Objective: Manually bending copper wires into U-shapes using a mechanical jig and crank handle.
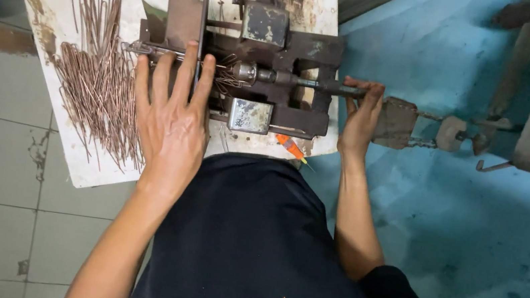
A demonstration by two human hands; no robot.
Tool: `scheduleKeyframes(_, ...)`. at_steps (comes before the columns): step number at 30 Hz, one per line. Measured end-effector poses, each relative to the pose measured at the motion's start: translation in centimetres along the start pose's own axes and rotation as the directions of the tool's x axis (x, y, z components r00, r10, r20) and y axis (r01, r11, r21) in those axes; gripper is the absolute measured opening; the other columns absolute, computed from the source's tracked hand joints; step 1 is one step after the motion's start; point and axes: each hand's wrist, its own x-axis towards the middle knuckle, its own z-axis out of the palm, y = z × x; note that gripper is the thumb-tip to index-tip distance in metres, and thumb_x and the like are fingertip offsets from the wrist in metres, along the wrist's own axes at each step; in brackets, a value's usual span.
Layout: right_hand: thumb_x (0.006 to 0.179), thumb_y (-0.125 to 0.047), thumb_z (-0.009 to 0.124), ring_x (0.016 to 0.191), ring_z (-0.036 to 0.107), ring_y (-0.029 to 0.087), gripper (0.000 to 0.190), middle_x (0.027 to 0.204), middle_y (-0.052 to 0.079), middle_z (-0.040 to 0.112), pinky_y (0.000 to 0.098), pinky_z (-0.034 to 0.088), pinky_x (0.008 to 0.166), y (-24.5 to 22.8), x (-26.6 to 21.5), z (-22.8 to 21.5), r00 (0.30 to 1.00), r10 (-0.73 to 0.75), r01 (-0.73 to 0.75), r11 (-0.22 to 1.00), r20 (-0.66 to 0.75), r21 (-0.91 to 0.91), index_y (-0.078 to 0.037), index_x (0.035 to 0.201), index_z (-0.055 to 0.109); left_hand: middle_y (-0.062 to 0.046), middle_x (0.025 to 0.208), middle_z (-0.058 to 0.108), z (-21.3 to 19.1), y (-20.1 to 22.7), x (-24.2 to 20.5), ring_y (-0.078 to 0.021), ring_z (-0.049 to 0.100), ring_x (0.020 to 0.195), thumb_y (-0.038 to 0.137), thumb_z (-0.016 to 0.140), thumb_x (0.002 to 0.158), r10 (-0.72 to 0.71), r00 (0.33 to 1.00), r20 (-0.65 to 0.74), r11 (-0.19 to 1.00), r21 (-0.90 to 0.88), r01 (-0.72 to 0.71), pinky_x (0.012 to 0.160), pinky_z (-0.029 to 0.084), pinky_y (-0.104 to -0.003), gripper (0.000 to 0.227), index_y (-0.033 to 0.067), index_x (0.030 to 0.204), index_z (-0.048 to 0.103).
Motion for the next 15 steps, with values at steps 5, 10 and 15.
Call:
scheduleKeyframes(5,0.099,-0.064,0.04,0.113,0.056,0.016,0.046,0.11,0.003,0.057,0.0334,0.046,0.102,-0.3,-1.0,1.2,0.996,0.087,-0.084,0.988,0.023,-0.127,-0.019,0.099,0.05,-0.021,0.157,0.05,0.0,0.2,-0.2,-0.0462,0.048,0.139,-0.015,0.05,0.082,-0.012,1.0,0.016,1.0,-0.015,0.012,0.124,0.022,-0.06,0.074,0.0011,0.154,0.048)
scheduleKeyframes(10,0.098,-0.068,0.039,0.113,0.057,0.015,0.053,0.112,0.003,0.056,0.0347,0.048,0.105,0.6,-1.0,0.3,0.996,0.054,-0.04,0.983,0.075,-0.178,-0.017,0.104,0.051,-0.018,0.161,0.052,1.5,-0.1,-0.7,-0.0405,0.051,0.143,-0.025,0.048,0.078,-0.049,0.997,-0.058,0.998,-0.038,0.047,0.129,0.029,-0.057,0.102,0.0147,0.166,0.016)
scheduleKeyframes(15,0.104,-0.043,0.056,0.155,0.029,0.036,0.084,0.169,0.016,0.023,0.0515,0.033,0.123,3.3,-1.5,-2.6,0.893,0.221,0.023,0.847,0.391,-0.531,-0.014,0.164,0.004,-0.013,0.148,0.064,3.1,-0.6,-1.0,-0.034,0.056,0.135,-0.004,0.065,0.109,-0.061,0.971,-0.23,0.992,-0.125,0.033,0.129,0.035,-0.055,0.089,0.0132,0.169,0.002)
